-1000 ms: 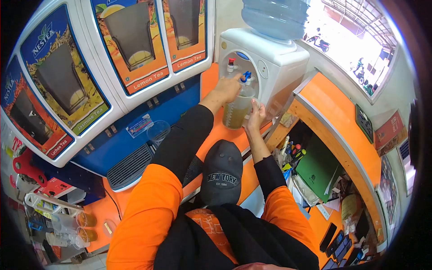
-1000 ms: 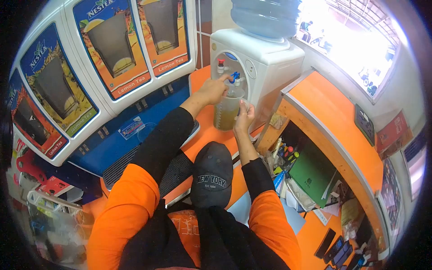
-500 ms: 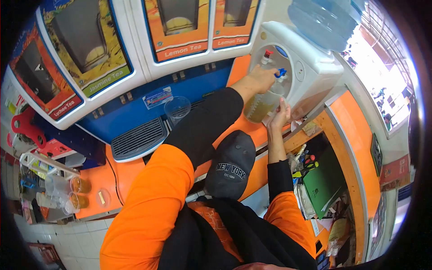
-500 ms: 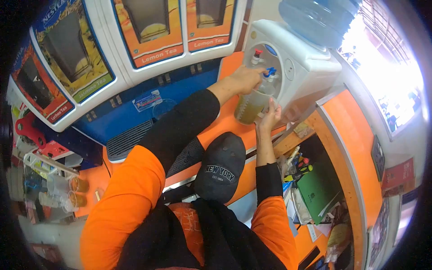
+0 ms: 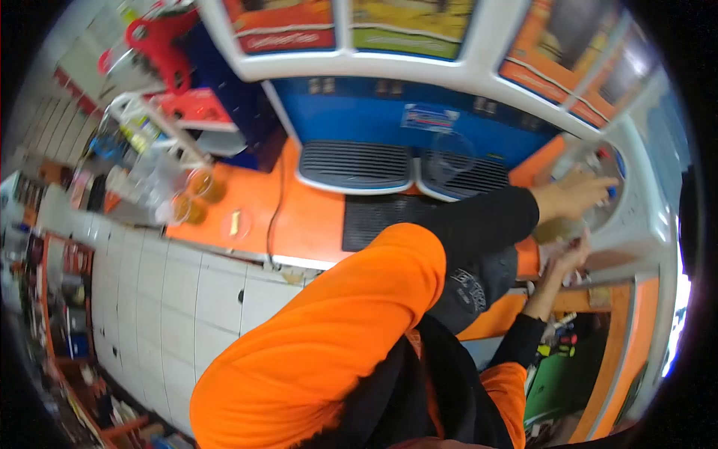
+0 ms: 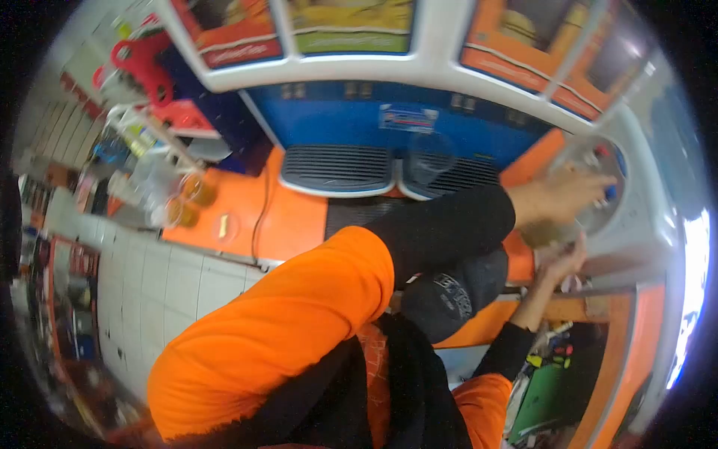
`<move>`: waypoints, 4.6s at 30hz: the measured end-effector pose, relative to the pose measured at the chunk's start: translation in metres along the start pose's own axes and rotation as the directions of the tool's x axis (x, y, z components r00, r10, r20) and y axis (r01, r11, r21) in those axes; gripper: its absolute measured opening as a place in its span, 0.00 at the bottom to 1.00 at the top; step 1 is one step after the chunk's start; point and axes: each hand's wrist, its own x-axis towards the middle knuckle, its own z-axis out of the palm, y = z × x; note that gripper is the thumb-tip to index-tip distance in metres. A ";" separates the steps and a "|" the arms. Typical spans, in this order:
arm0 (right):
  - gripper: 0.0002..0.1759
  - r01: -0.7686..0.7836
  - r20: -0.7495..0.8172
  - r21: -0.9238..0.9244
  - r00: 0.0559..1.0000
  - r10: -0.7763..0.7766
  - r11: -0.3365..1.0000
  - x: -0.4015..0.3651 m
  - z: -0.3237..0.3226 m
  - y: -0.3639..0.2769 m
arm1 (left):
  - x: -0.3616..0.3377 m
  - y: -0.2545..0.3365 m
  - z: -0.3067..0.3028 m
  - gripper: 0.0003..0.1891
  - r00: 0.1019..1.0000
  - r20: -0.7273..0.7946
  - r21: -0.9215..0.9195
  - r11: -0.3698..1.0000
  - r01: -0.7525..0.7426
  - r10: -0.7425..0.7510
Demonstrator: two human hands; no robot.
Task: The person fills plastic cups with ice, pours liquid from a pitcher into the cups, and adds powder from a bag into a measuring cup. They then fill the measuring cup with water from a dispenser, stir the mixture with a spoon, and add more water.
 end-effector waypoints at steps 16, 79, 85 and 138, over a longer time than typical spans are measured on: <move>0.11 0.190 0.528 -0.111 0.843 -0.104 0.975 -0.123 0.046 -0.077 | -0.390 0.084 -0.300 0.10 0.518 -0.440 -0.001 0.577 0.817 -0.734; 0.12 0.110 0.358 -0.443 0.931 0.063 0.890 -0.447 0.147 0.015 | -0.791 -0.058 -0.786 0.07 0.360 0.525 0.850 0.493 -0.185 -0.771; 0.15 0.088 0.367 -0.403 0.927 0.073 0.911 -0.440 0.146 0.023 | -0.770 -0.041 -0.800 0.07 0.480 0.374 0.886 0.459 0.067 -0.793; 0.15 0.379 0.740 -0.668 0.254 0.622 0.640 -0.445 0.249 0.010 | -0.414 0.093 -0.338 0.54 0.455 -0.432 -0.358 0.611 0.707 -0.779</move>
